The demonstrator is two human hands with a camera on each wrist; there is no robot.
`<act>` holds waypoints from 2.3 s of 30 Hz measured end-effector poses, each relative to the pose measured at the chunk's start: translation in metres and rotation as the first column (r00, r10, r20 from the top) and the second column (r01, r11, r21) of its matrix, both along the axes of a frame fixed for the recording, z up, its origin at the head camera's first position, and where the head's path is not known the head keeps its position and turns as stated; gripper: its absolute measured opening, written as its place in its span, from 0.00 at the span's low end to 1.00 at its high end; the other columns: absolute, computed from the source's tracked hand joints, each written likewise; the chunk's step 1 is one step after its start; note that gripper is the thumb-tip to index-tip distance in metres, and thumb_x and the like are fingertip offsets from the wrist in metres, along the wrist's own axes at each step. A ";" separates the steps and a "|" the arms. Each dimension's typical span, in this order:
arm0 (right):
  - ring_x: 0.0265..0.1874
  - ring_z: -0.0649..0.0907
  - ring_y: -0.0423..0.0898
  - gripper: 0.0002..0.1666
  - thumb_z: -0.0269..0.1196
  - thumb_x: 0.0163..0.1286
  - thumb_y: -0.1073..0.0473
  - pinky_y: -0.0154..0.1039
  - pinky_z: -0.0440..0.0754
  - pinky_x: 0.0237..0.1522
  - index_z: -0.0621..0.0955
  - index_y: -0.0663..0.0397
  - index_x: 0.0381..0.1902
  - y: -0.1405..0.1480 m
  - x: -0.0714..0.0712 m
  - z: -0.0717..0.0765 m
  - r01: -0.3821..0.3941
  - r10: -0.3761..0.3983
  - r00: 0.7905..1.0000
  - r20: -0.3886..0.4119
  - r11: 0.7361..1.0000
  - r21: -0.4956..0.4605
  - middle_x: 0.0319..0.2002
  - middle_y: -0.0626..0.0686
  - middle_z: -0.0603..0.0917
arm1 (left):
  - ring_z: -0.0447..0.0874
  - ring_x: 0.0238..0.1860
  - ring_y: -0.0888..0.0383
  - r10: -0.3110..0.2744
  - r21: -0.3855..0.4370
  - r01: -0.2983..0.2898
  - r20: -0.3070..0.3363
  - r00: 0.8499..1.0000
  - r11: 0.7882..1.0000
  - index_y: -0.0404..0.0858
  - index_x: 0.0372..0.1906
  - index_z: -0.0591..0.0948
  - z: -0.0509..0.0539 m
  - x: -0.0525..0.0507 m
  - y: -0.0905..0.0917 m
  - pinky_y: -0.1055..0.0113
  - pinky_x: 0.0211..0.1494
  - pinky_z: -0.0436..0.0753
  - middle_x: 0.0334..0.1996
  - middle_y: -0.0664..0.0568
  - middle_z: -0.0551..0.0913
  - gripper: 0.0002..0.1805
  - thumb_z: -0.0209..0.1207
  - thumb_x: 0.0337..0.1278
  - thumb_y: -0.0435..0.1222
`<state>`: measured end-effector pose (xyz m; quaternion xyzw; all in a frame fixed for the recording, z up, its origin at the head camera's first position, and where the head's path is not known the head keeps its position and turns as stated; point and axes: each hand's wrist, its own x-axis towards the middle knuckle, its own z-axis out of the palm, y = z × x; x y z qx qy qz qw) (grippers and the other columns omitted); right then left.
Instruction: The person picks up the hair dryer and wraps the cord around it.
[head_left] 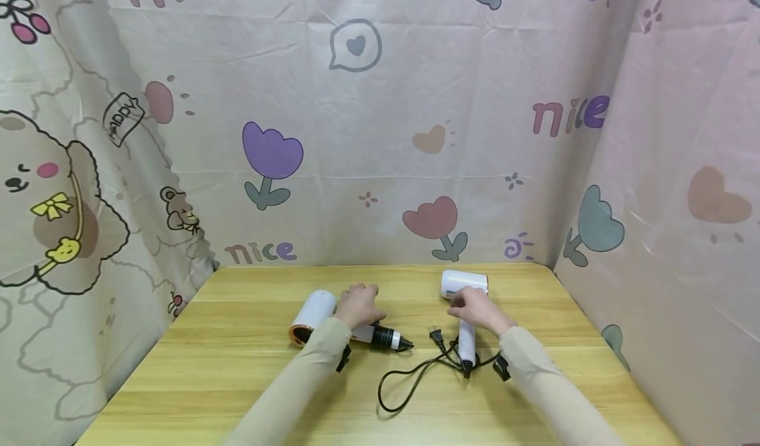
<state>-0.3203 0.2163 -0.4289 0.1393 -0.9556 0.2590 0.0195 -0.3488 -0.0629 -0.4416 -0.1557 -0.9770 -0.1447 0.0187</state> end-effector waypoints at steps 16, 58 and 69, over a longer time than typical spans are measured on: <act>0.17 0.78 0.46 0.29 0.64 0.62 0.35 0.39 0.82 0.20 0.77 0.54 0.21 0.034 0.042 -0.016 0.157 -0.178 0.941 0.289 0.983 0.095 0.19 0.52 0.78 | 0.80 0.51 0.49 -0.188 -0.079 0.203 0.163 0.968 0.976 0.37 0.56 0.78 -0.009 -0.007 0.039 0.56 0.54 0.82 0.49 0.46 0.82 0.27 0.66 0.52 0.44; 0.15 0.77 0.44 0.21 0.53 0.75 0.51 0.41 0.81 0.19 0.79 0.61 0.27 0.071 0.037 -0.026 0.259 -0.216 0.920 0.327 0.961 -0.093 0.20 0.55 0.81 | 0.65 0.65 0.61 -0.458 -0.600 0.255 -0.210 0.864 0.758 0.79 0.58 0.73 -0.024 0.004 0.169 0.59 0.63 0.76 0.66 0.64 0.68 0.29 0.67 0.49 0.58; 0.17 0.78 0.47 0.26 0.49 0.77 0.45 0.44 0.83 0.21 0.81 0.61 0.35 0.079 0.032 -0.025 0.240 -0.197 0.936 0.291 0.963 -0.121 0.21 0.54 0.79 | 0.72 0.60 0.64 -0.463 -0.609 0.255 -0.211 0.861 0.751 0.74 0.57 0.75 -0.019 -0.012 0.155 0.58 0.69 0.69 0.54 0.68 0.81 0.26 0.66 0.54 0.46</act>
